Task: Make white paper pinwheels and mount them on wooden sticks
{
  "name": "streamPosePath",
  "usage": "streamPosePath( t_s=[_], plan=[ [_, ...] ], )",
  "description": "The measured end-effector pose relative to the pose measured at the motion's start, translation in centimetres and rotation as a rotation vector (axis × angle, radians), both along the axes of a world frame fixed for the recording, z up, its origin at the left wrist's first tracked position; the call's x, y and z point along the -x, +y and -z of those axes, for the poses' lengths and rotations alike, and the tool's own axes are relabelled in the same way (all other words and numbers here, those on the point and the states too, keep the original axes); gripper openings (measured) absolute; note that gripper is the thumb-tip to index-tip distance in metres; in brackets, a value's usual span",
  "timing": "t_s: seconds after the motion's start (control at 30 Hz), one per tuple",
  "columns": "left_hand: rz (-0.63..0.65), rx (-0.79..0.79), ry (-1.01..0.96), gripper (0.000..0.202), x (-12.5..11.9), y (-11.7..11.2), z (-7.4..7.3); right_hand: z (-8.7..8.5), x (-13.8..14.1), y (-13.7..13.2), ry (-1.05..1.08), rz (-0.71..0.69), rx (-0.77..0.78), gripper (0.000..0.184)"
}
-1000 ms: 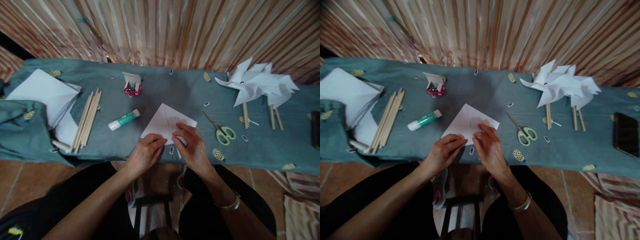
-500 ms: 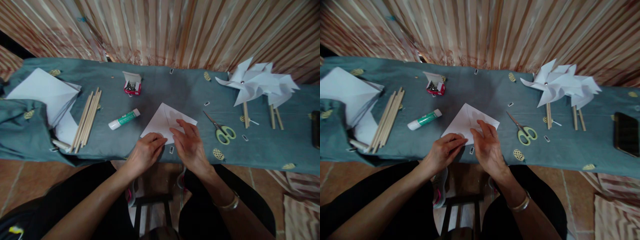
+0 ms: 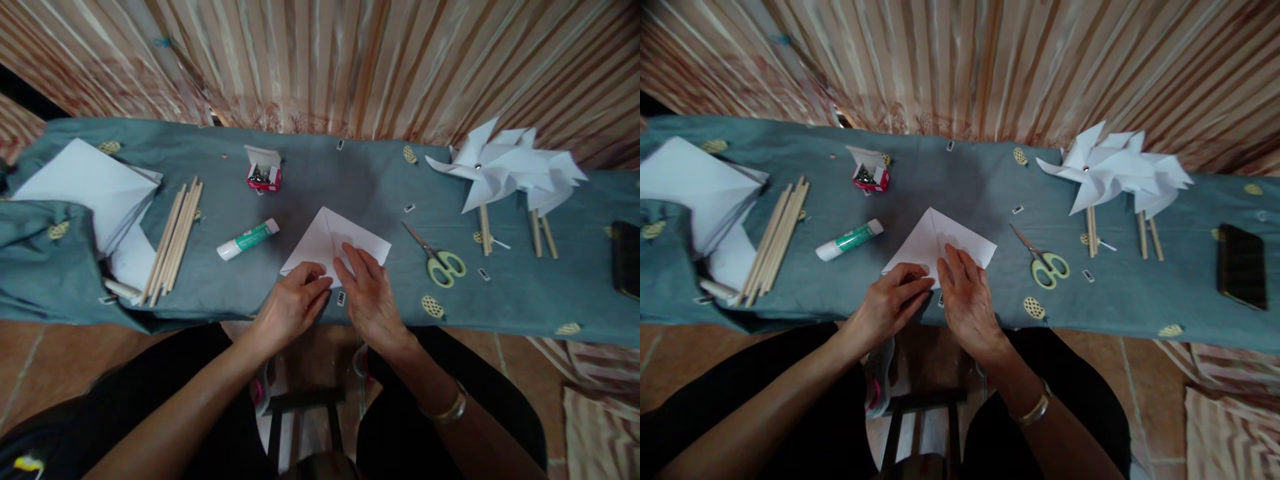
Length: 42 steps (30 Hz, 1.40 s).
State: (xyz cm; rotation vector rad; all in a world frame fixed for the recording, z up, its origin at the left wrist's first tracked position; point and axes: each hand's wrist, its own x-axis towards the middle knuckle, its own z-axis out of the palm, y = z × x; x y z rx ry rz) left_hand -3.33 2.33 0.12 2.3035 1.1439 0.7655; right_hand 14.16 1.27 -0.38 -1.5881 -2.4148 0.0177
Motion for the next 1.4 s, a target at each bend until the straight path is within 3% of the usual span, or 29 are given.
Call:
streamPosePath(
  t_s=[0.23,0.43,0.63,0.8,1.07,1.23,1.4],
  plan=[
    [0.017,-0.073,0.007,0.019,-0.2,0.1,0.7,0.0,0.6,-0.2,0.015,-0.015,0.050,0.047],
    [0.026,-0.102,0.036,0.017,-0.2,0.3,0.8,-0.4,-1.0,0.4,0.106,0.007,0.025,0.046],
    [0.069,-0.132,0.084,0.018,0.1,0.4,0.6,-0.1,-3.4,2.5,0.204,0.181,-0.011,0.046],
    [0.063,-0.155,0.143,0.021,1.2,1.0,0.1,-0.9,-4.7,2.9,0.277,0.226,-0.002,0.042],
    [-0.002,-0.220,0.232,0.025,2.5,2.3,-0.6,-2.2,-5.2,1.8,0.498,0.433,0.215,0.034],
    [-0.009,-0.248,0.201,0.025,1.5,1.5,-0.9,-2.3,-5.5,1.3,0.570,0.486,0.282,0.034],
    [0.120,-0.240,0.222,0.023,-0.3,0.0,-1.1,-2.3,-5.8,1.1,0.545,0.523,0.244,0.030]
  ],
)
